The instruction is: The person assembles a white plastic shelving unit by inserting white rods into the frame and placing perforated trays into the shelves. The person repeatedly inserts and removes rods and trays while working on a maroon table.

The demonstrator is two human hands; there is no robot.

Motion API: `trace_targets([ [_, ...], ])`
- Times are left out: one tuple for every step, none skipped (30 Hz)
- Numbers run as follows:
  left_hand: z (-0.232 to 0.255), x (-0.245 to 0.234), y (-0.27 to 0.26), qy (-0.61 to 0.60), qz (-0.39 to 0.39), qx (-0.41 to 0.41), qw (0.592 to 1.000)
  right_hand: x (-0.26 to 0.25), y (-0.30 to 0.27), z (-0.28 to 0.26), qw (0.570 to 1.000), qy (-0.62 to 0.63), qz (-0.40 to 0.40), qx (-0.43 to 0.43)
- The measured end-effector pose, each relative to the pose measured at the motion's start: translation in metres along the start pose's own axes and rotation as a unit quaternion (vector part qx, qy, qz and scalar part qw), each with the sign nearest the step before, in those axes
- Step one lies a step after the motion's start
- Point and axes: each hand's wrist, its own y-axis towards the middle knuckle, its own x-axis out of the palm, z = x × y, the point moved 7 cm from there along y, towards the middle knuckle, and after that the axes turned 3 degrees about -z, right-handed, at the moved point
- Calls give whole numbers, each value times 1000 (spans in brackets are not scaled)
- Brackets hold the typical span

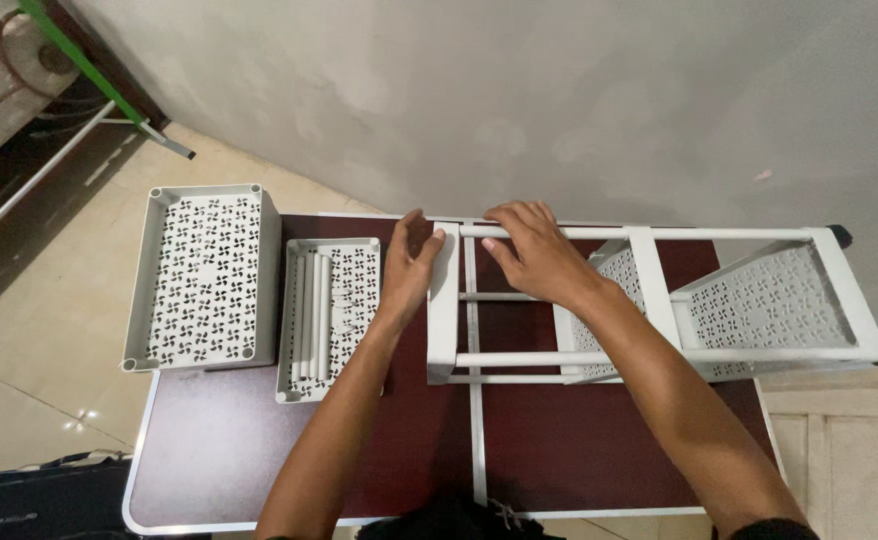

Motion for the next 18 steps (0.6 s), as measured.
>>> trace_targets([
  [4,2,9,-17,-3,19,1000,7,9,4,1000,10,-24,-3],
  [3,6,14,-11,-12,5,1000,15,18,6,999,20,-48,-6],
  [2,9,17,-4,-20,-8,1000,22,27,6,997,31,-72,-10],
  [2,12,20,3,-28,-22,999,30,33,13,991,58,-113,30],
  [4,14,22,10,-45,-28,999,37,39,19,982,86,-153,70],
  [5,17,23,17,-61,-35,997,43,44,25,968,113,-194,109],
  [5,19,23,22,-78,-45,996,42,49,26,965,136,-200,99],
  [6,19,25,25,-86,-52,995,40,54,28,962,158,-206,88],
  [5,19,25,27,-95,-62,993,41,57,29,956,182,-214,80],
  [5,19,24,29,-104,-73,991,47,59,34,946,190,-241,105],
  [5,18,23,32,-107,-75,991,51,61,38,935,197,-267,128],
  [6,18,22,34,-110,-78,990,56,60,41,922,203,-293,151],
  [7,17,22,37,-113,-79,990,56,64,38,926,219,-282,122],
  [11,15,23,39,-105,-57,992,55,66,35,929,235,-270,93],
  [14,15,22,40,-100,-35,994,55,67,33,931,250,-258,67],
  [16,15,21,41,-94,-13,995,59,65,37,929,236,-272,88],
  [14,15,20,44,-95,-23,994,62,62,41,926,221,-285,110],
  [11,15,19,47,-96,-32,994,65,60,45,922,206,-299,131],
])
